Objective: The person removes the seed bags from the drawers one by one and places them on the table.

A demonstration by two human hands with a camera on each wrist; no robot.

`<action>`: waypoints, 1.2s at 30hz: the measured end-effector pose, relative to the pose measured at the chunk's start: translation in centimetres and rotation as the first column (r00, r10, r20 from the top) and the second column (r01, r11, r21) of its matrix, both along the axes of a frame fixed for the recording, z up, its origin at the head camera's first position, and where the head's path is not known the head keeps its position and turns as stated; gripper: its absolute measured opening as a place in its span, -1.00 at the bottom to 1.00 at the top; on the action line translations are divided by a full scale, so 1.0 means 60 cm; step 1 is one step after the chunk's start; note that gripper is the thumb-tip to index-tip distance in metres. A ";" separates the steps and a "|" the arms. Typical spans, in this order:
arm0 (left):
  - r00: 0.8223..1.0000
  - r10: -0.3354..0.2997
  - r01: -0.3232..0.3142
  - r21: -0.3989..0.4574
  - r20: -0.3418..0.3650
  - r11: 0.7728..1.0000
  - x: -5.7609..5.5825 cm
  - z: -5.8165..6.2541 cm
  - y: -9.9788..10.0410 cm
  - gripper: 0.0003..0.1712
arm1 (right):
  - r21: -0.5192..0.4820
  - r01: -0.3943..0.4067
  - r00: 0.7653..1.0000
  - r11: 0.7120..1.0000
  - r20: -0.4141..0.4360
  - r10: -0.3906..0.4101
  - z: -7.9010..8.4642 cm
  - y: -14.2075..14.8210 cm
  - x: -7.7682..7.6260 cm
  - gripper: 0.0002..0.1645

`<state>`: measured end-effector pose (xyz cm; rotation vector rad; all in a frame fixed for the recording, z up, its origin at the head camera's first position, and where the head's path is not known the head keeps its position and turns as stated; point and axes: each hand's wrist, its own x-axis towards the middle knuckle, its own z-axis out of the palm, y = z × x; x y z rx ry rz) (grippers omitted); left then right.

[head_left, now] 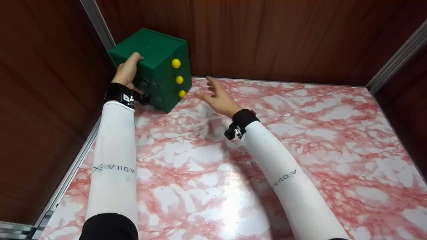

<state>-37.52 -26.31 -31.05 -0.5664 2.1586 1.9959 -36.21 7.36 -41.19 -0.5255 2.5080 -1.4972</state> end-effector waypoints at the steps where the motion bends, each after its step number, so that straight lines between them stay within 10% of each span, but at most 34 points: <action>1: 1.000 -0.017 0.017 -0.007 -0.004 1.000 0.000 -0.002 0.000 0.11 | -0.006 0.013 1.000 1.000 -0.004 -0.013 0.002 0.005 -0.003 0.22; 9: 0.992 -0.124 0.124 -0.018 -0.012 0.992 -0.007 -0.021 0.021 0.02 | -0.101 0.117 0.993 0.988 -0.012 -0.118 0.026 0.052 -0.021 0.17; 20: 0.991 -0.127 0.134 0.172 -0.048 0.976 -0.023 -0.047 0.075 -0.48 | -0.190 0.211 0.977 0.959 0.028 -0.209 0.044 0.099 -0.043 0.13; 36: 0.939 -0.310 0.331 0.148 -0.150 0.932 -0.036 -0.071 0.185 -0.37 | -0.461 0.197 0.980 0.865 0.119 -0.160 0.058 0.153 -0.053 -0.03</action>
